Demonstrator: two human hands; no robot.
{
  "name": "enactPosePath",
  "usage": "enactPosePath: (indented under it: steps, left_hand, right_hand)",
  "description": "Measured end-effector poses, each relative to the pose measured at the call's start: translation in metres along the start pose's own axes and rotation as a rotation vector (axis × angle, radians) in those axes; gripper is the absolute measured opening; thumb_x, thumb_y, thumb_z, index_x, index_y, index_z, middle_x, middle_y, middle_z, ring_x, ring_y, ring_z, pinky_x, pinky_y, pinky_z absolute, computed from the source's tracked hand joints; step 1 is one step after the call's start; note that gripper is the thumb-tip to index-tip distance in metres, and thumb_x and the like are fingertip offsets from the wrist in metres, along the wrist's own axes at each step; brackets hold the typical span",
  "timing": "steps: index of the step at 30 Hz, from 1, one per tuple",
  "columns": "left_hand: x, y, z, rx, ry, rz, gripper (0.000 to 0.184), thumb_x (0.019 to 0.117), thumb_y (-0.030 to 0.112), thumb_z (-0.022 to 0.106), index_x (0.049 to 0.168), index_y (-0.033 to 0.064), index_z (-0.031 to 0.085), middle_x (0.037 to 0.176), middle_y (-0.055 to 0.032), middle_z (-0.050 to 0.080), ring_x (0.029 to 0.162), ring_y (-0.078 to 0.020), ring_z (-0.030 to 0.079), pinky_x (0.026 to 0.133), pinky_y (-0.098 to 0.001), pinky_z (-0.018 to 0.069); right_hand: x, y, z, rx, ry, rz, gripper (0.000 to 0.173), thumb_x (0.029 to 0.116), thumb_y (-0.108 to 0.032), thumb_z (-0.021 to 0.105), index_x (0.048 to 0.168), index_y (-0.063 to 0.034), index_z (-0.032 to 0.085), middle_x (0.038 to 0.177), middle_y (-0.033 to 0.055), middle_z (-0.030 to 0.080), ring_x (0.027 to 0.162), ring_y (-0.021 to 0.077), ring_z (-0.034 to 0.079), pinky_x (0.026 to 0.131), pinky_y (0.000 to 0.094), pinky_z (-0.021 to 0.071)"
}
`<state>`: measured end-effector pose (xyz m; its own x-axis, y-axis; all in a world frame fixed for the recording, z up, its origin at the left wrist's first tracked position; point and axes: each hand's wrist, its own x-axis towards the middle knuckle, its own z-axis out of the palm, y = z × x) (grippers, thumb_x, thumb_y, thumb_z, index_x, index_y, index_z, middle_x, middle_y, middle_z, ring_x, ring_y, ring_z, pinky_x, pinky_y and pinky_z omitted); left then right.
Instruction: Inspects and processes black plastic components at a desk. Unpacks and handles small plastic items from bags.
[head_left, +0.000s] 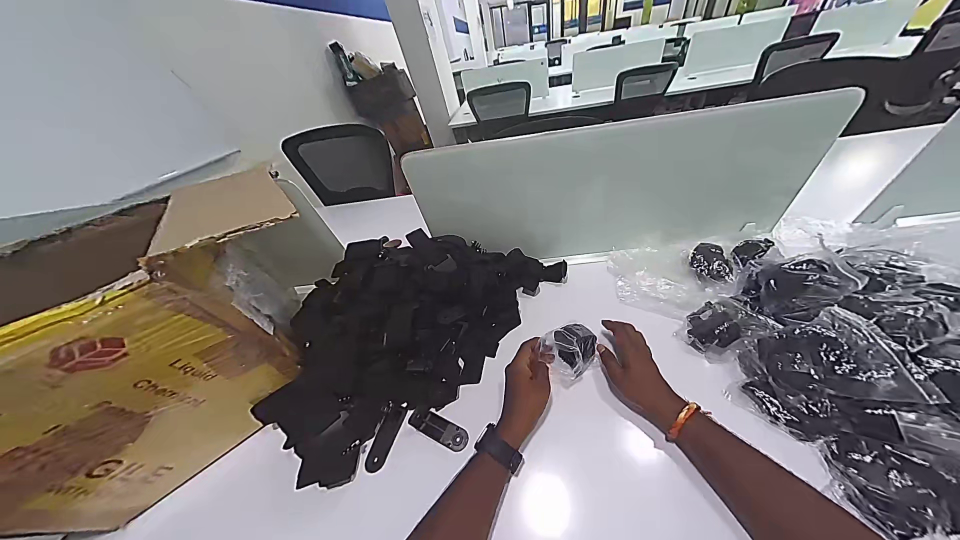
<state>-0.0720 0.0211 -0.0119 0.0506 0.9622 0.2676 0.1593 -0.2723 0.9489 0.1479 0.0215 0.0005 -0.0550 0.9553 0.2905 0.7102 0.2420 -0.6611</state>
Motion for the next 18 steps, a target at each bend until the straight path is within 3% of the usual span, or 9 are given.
enactPosePath:
  steps: [1,3,6,8,10,11,12,15,18]
  left_hand:
    - [0.0,-0.001,0.0,-0.009,-0.025,0.005,0.036,0.0988,0.0,0.047,0.132,-0.0065,0.057,0.114,-0.0149,0.071,0.101,-0.0168,0.071,0.092,-0.0348,0.0591]
    - [0.001,-0.001,-0.002,0.003,-0.055,-0.001,0.036,0.0981,-0.002,0.045,0.131,-0.0062,0.058,0.113,-0.0152,0.071,0.102,-0.0171,0.071,0.093,-0.0355,0.0586]
    - [0.002,-0.002,-0.004,0.016,-0.067,-0.013,0.037,0.0976,-0.003,0.043,0.131,-0.0063,0.057,0.11,-0.0159,0.071,0.1,-0.0181,0.071,0.092,-0.0364,0.059]
    - [0.003,-0.002,-0.005,-0.003,-0.056,-0.012,0.036,0.0976,-0.004,0.043,0.13,-0.0068,0.058,0.107,-0.0152,0.071,0.096,-0.0176,0.071,0.09,-0.0359,0.0593]
    - [0.003,-0.001,-0.005,-0.044,-0.037,-0.01,0.034,0.0963,-0.003,0.047,0.129,-0.0068,0.058,0.104,-0.0135,0.07,0.093,-0.0156,0.07,0.087,-0.034,0.0594]
    - [0.003,0.001,-0.005,-0.076,-0.026,-0.015,0.034,0.0946,-0.003,0.051,0.128,-0.0069,0.058,0.103,-0.0127,0.069,0.091,-0.0148,0.069,0.085,-0.0328,0.0587]
    - [0.003,0.002,-0.004,-0.114,-0.016,-0.024,0.036,0.0915,-0.005,0.054,0.127,-0.0067,0.057,0.105,-0.0128,0.069,0.092,-0.0148,0.068,0.084,-0.0321,0.0578]
    - [0.004,0.004,-0.005,-0.204,-0.039,-0.037,0.046,0.0848,-0.011,0.055,0.13,-0.0073,0.053,0.122,-0.0168,0.067,0.108,-0.0206,0.069,0.092,-0.0349,0.0584]
    - [0.004,0.006,-0.005,-0.197,-0.063,-0.046,0.053,0.0816,-0.015,0.053,0.134,-0.006,0.051,0.129,-0.0175,0.065,0.114,-0.0225,0.067,0.093,-0.0366,0.0576]
  right_hand:
    - [0.003,-0.001,0.0,-0.067,-0.067,0.037,0.053,0.1022,-0.03,0.049,0.149,-0.0046,0.049,0.151,0.019,0.049,0.139,0.0375,0.045,0.11,0.06,0.0376]
    - [0.009,-0.004,0.001,-0.137,-0.15,0.036,0.048,0.1026,-0.028,0.049,0.145,-0.0068,0.055,0.156,0.0183,0.044,0.145,0.0391,0.039,0.112,0.0646,0.0329]
    - [0.013,0.002,0.002,-0.075,-0.184,0.002,0.037,0.1035,-0.027,0.052,0.133,-0.0091,0.065,0.147,0.0147,0.055,0.142,0.0338,0.045,0.113,0.0626,0.0318]
    - [0.014,0.009,0.002,0.112,-0.122,0.013,0.026,0.1002,-0.024,0.059,0.118,-0.0082,0.07,0.123,0.009,0.067,0.12,0.0233,0.06,0.107,0.0519,0.0428]
    - [0.017,0.007,-0.003,0.357,-0.048,-0.004,0.012,0.0973,-0.015,0.063,0.101,-0.0046,0.069,0.092,0.0042,0.069,0.086,0.012,0.066,0.081,0.0329,0.0561]
    - [0.018,0.002,-0.008,0.452,-0.023,-0.054,0.01,0.0973,-0.009,0.062,0.099,-0.0015,0.068,0.087,0.0031,0.067,0.078,0.0084,0.064,0.074,0.027,0.0555]
    - [0.02,-0.004,-0.014,0.495,0.009,-0.122,0.01,0.0978,-0.006,0.06,0.1,0.0007,0.067,0.087,0.0033,0.067,0.076,0.0066,0.063,0.073,0.0243,0.055]
    - [0.023,-0.03,-0.036,0.362,0.105,-0.386,0.013,0.0993,-0.007,0.057,0.1,0.0002,0.068,0.101,0.0075,0.066,0.093,0.0099,0.064,0.083,0.0257,0.0555]
    - [0.019,-0.058,-0.057,-0.049,0.105,-0.551,0.017,0.1012,-0.015,0.057,0.1,-0.0108,0.073,0.108,0.006,0.069,0.106,0.0191,0.064,0.094,0.0404,0.051]
